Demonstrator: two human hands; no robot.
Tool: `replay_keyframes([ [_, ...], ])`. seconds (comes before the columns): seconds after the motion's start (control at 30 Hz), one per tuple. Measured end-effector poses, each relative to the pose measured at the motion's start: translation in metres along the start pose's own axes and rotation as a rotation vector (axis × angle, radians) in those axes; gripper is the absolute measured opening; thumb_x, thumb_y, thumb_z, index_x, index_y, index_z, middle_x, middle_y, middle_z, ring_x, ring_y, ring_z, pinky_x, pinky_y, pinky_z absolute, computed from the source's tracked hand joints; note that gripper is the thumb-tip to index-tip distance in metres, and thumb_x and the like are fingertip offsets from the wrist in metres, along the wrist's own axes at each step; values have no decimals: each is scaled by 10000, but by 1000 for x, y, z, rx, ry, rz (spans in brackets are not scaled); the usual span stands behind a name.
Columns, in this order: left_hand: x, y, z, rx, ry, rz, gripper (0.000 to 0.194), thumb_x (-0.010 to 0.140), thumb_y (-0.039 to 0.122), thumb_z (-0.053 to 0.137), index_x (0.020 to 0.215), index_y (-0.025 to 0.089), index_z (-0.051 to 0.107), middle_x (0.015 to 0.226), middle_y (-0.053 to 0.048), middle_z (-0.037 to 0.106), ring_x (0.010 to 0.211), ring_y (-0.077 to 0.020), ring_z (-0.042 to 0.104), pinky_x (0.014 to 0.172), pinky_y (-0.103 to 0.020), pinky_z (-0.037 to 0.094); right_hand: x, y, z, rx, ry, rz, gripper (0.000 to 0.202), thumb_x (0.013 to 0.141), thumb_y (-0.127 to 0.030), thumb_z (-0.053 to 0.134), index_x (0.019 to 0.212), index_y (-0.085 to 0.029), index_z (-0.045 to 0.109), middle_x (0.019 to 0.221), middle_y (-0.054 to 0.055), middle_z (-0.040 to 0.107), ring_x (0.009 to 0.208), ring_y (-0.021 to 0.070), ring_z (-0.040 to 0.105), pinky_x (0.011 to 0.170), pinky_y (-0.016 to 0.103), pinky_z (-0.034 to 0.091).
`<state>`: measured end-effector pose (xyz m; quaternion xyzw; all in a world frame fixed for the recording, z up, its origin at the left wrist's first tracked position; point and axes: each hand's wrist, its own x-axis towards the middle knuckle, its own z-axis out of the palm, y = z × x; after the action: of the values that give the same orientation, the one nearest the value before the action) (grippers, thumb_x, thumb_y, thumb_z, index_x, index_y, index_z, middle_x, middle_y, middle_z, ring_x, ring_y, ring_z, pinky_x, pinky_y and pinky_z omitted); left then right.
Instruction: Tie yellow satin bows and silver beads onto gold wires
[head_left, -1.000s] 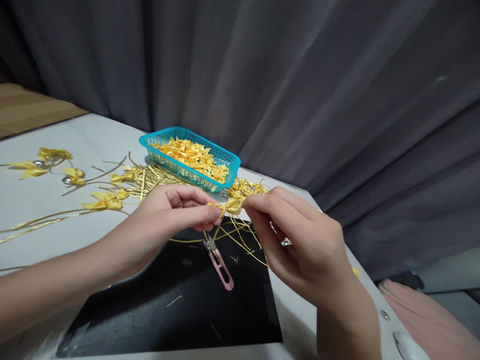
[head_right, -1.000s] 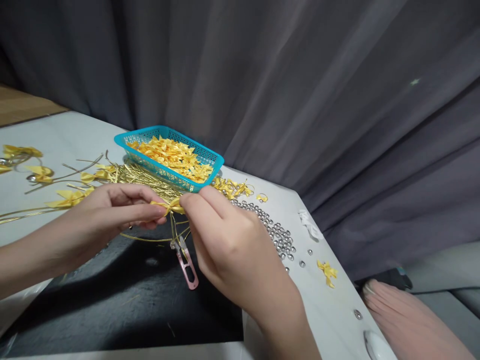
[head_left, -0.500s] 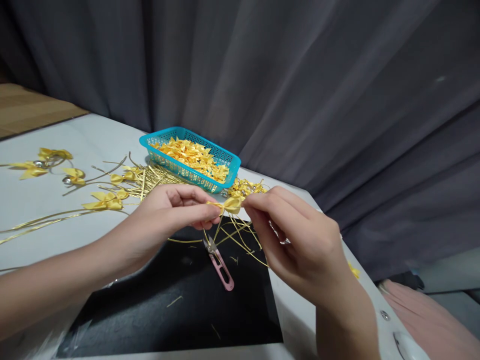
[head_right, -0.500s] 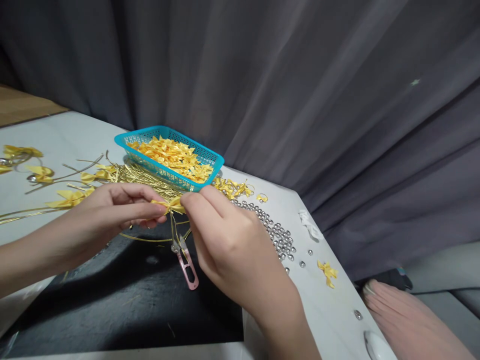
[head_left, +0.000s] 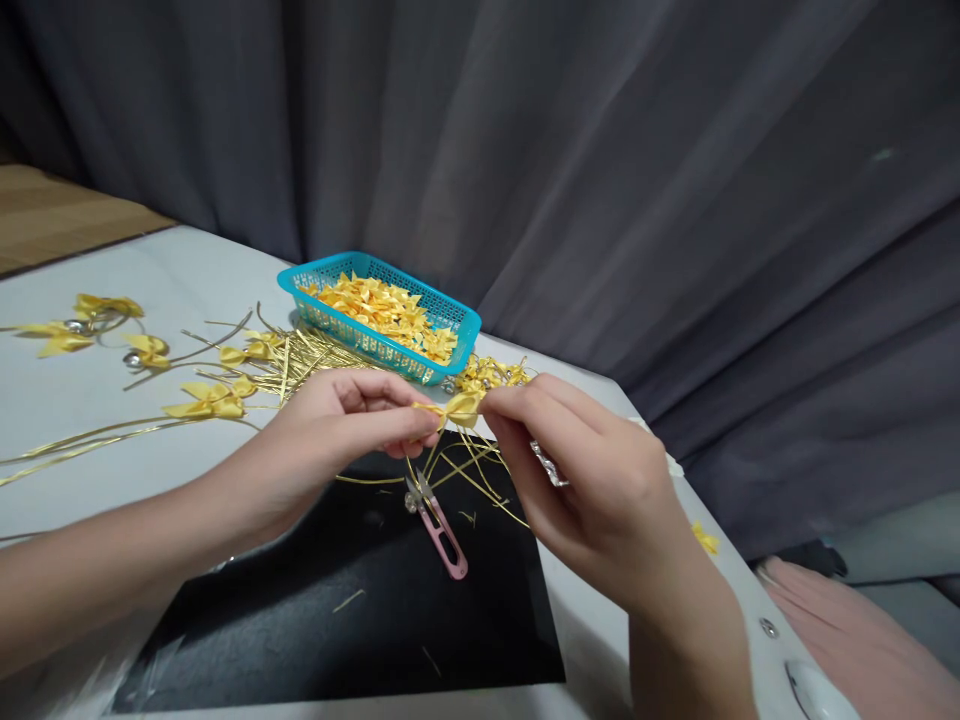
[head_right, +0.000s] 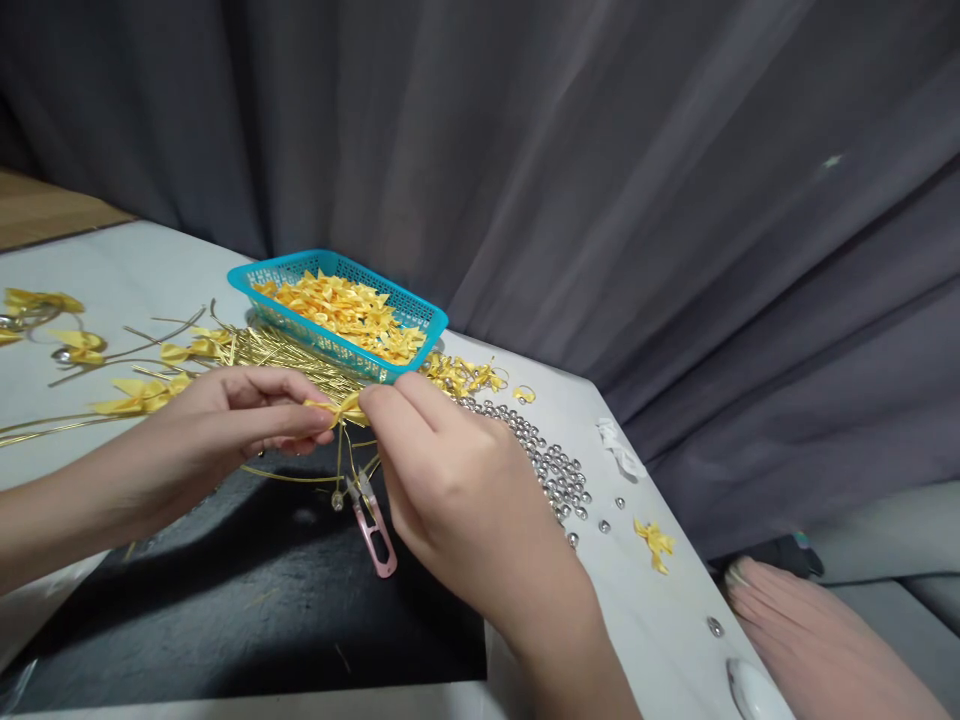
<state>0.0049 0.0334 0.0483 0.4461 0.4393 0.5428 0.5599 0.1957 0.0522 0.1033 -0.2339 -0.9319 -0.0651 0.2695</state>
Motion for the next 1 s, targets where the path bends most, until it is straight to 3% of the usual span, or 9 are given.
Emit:
replay_keyframes([
  [0.13,0,-1,-1,45,14,25,46,689,253,759,648,270,746,616,50,699,594,-89,606,561,-162,462,-1,-4,0,-6,-12,5,142,869,-36,505,847,-146,593,780,34,646,682,128,596,653,241,476],
  [0.27,2,-1,-2,94,26,92,57,677,250,763,632,254,730,594,55,686,566,-88,598,549,-163,472,1,-10,4,-42,-20,5,160,869,-47,488,793,-136,597,722,28,644,609,120,587,563,230,443],
  [0.5,-1,2,0,219,147,279,104,691,237,746,650,191,662,654,45,715,609,-85,628,579,-162,496,3,-10,20,-73,98,-16,186,852,-27,466,782,-129,605,672,26,627,565,109,561,552,219,439],
  [0.67,-9,3,1,394,228,497,99,739,211,692,649,215,648,632,63,695,586,-87,622,535,-165,484,4,-12,28,-121,232,-24,208,846,-30,468,738,-155,595,664,16,658,527,92,551,504,214,416],
  [0.87,-16,-4,-3,709,372,752,68,804,219,661,765,276,657,694,82,736,604,-101,661,593,-202,518,3,-16,38,-119,369,-17,199,838,-31,483,884,-139,643,690,26,689,575,112,620,528,223,477],
  [1.0,-20,-3,-4,835,424,905,131,810,191,654,787,320,663,754,106,766,651,-97,695,654,-190,532,1,-22,47,-87,467,31,166,830,-25,517,886,-129,633,643,16,660,526,99,584,506,217,476],
])
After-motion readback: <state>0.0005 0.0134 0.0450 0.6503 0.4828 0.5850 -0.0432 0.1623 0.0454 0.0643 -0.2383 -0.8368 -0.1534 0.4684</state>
